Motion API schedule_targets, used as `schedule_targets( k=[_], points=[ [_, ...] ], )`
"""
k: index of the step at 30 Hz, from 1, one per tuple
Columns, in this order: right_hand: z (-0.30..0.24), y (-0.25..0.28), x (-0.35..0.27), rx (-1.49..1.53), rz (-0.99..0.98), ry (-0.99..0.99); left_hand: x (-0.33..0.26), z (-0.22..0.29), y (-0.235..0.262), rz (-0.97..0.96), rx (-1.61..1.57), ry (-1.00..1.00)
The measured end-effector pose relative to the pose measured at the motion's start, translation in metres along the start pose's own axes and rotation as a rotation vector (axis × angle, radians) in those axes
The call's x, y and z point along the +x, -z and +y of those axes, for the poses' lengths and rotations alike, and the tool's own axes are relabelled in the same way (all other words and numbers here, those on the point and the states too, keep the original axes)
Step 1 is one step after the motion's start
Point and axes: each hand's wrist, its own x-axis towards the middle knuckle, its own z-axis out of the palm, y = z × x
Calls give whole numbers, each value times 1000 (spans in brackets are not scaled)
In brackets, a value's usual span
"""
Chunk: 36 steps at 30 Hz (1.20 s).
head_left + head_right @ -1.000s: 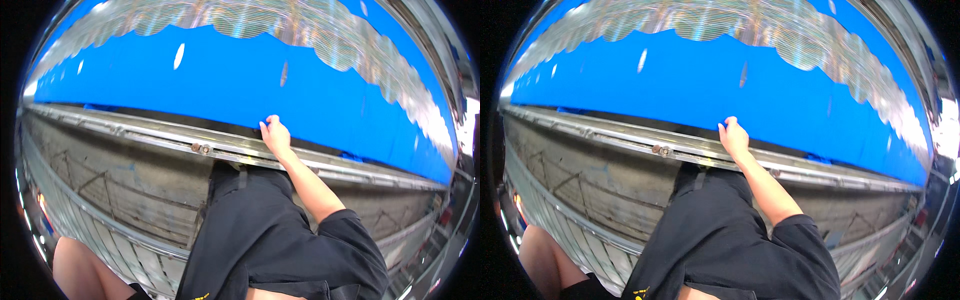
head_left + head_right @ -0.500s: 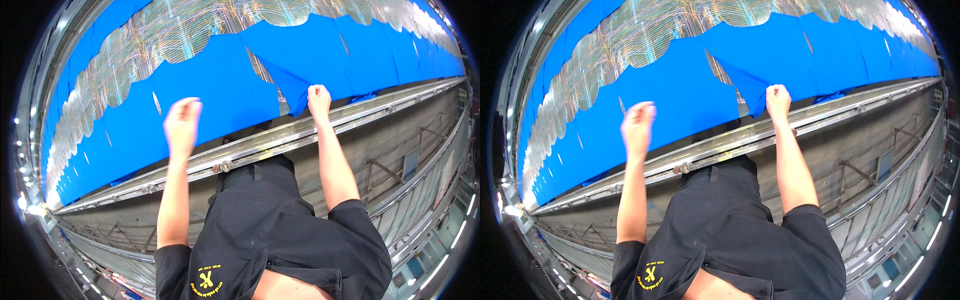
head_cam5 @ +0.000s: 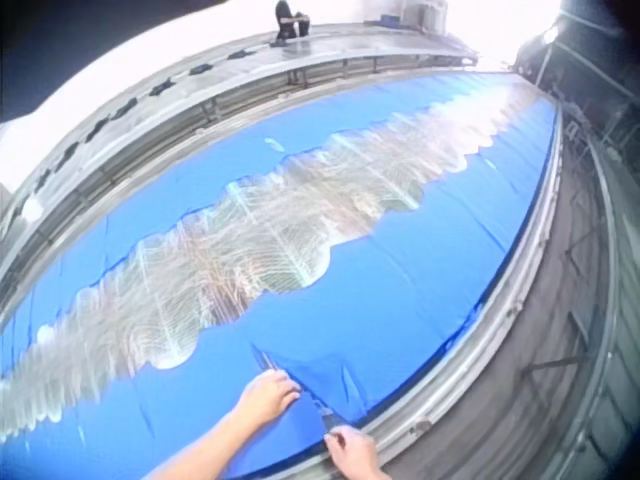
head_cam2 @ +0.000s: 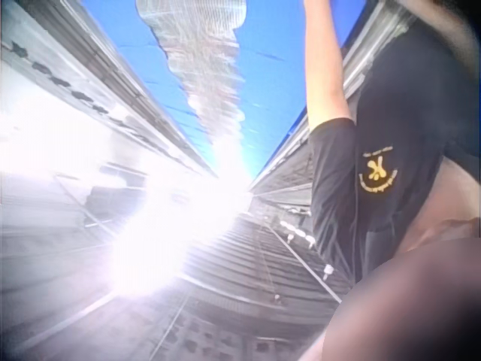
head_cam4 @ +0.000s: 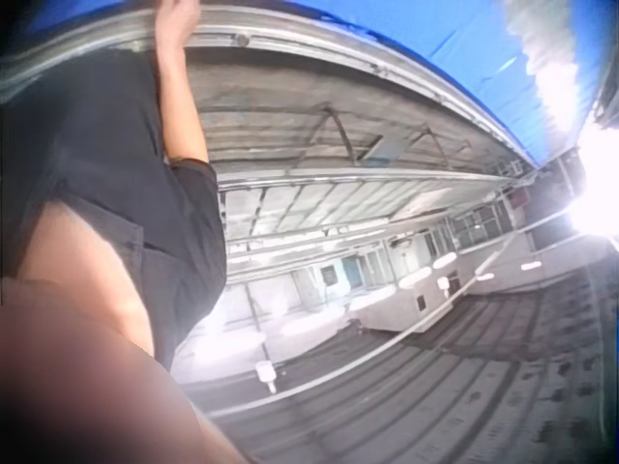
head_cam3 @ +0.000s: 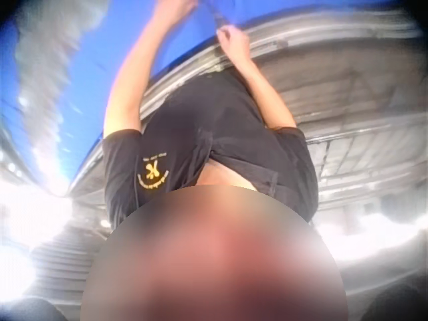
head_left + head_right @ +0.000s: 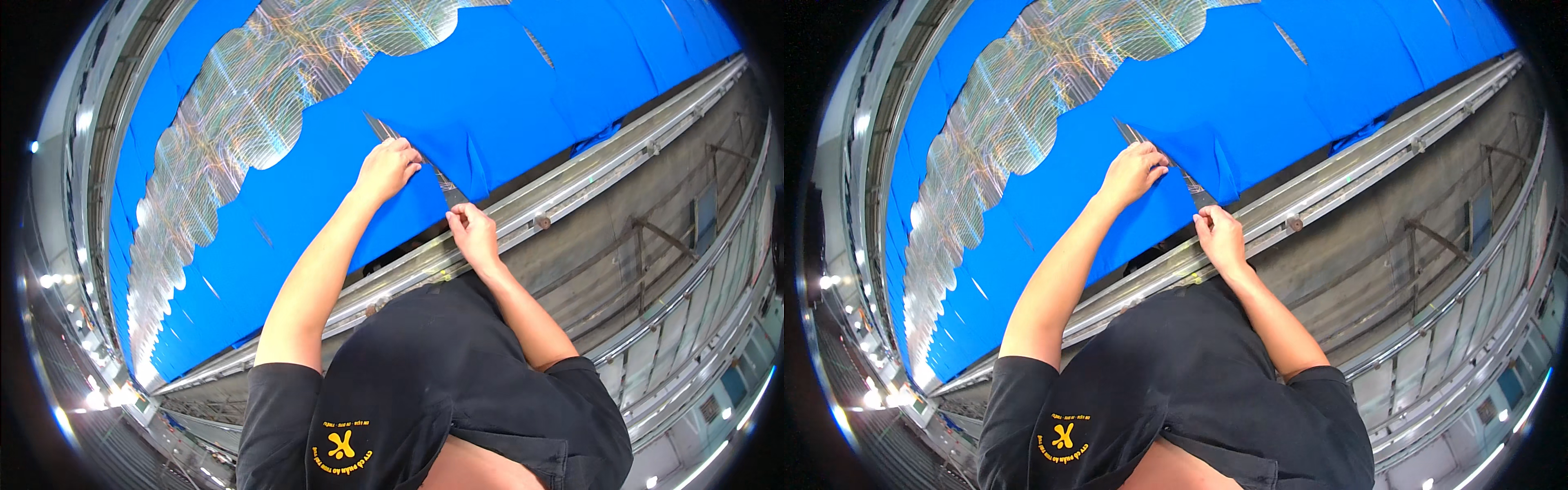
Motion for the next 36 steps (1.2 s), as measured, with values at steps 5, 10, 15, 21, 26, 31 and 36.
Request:
schedule_targets(
  k=[5, 10, 15, 21, 26, 31, 36],
  points=[
    [10, -20, 2, -211, 87, 48, 7, -3, -5, -79, 28, -56],
    [6, -24, 6, -271, -41, 9, 4, -5, -8, -141, 152, -213],
    [-1, -21, 0, -202, -52, 166, -8, -6, 1, -174, 78, -248],
    [5, -30, -2, -94, -35, 183, -2, -9, 1, -179, -59, -175],
    [18, -41, -9, 220, -67, -169, -4, -14, -4, -251, -214, -71],
    [24, -43, -14, 287, -9, -89, -3, -9, 17, -266, -568, 170],
    [4, -36, -19, 257, 7, -88, -6, -21, 27, -344, -562, 17]
  ],
)
